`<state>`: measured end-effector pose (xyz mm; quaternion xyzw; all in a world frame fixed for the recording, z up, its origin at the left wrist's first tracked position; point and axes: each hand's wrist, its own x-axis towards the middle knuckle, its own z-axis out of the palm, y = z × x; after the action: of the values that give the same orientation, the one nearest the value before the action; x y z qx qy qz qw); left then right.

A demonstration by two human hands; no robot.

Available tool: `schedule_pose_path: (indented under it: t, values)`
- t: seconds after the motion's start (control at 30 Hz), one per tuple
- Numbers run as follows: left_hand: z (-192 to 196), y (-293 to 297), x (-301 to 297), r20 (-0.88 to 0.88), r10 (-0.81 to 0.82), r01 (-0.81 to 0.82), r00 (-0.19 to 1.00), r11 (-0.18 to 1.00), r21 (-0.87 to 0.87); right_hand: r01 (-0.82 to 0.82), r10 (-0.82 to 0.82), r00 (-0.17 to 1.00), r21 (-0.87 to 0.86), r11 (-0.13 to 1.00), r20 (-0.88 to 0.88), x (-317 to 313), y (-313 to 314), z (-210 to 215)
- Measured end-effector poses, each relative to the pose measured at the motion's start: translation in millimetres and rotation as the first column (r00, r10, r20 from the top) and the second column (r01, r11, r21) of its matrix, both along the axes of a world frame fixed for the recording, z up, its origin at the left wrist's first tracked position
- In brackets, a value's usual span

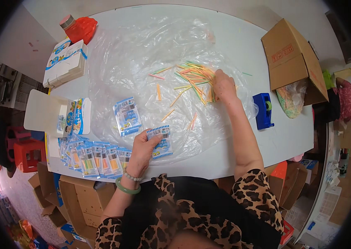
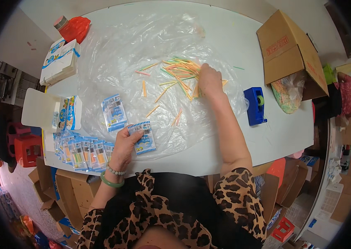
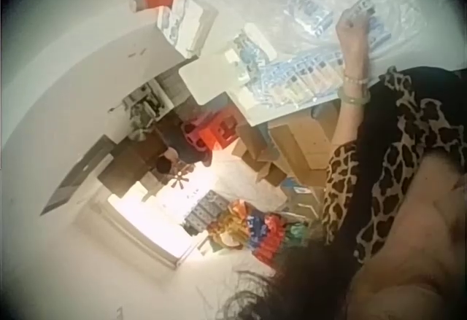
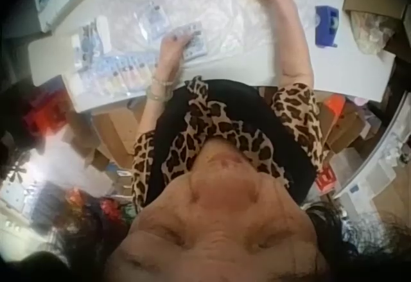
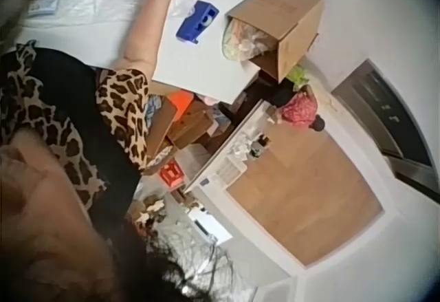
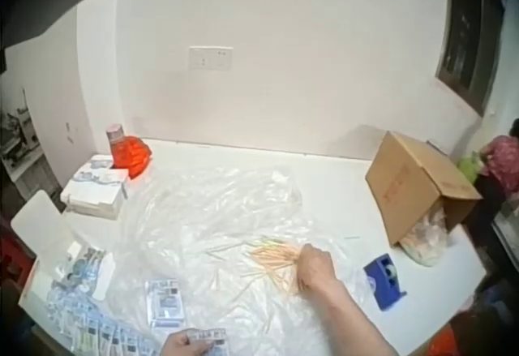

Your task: Manually packaging small plastic parts into individual blue plastic bags at a workbench.

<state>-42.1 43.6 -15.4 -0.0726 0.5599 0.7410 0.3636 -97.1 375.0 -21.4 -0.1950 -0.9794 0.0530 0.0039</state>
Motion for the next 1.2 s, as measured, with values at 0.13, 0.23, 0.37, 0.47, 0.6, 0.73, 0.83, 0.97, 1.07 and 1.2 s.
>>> schedule_pose_path:
  t: [0.13, 0.23, 0.37, 0.47, 0.6, 0.73, 0.83, 0.97, 1.07, 1.2]
  values:
    - [2, -5, -2, 0.009, 0.044, -0.043, 0.999, 0.999, -0.024, 0.052, -0.064, 0.983, -0.075, 0.996, -0.172, 6, -16, 15]
    - [5, -8, 1, -0.001, 0.054, -0.054, 0.999, 0.998, -0.018, -0.037, 0.033, 0.996, -0.050, 0.998, -0.080, 3, -23, 4]
    - [2, -6, 4, 0.007, 0.048, -0.048, 0.999, 0.999, -0.010, -0.186, 0.203, 0.968, 0.123, 0.975, -0.146, -8, -24, -16]
    - [2, -6, 6, 0.027, 0.029, -0.029, 0.999, 1.000, -0.009, -0.153, 0.152, 0.988, 0.083, 0.985, 0.010, -22, -26, -11]
    - [4, -6, 6, 0.026, 0.021, -0.021, 0.999, 1.000, -0.010, -0.157, 0.152, 0.988, 0.218, 0.963, 0.043, -28, -30, -10]
    - [4, -10, 5, 0.002, 0.034, -0.034, 0.999, 0.999, -0.012, -0.023, 0.038, 0.994, 0.142, 0.990, -0.102, -20, -24, -13]
    - [-1, -13, 3, -0.004, 0.064, -0.064, 0.998, 0.998, -0.024, -0.015, 0.037, 0.941, 0.066, 0.998, -0.336, -2, -17, -10]
    - [10, -11, -2, 0.015, 0.141, -0.140, 0.990, 0.990, -0.022, -0.115, -0.126, 0.932, -0.608, 0.786, -0.339, 24, -60, 11]
    - [15, -4, -6, -0.483, 0.164, -0.166, 0.860, 0.985, 0.039, -0.277, 0.099, 0.951, -0.662, 0.696, -0.294, 52, -119, 8]
    - [16, 19, -13, -0.810, -0.087, -0.031, 0.580, 0.991, -0.129, -0.487, 0.176, 0.861, -0.678, 0.551, -0.477, 75, -164, -29]
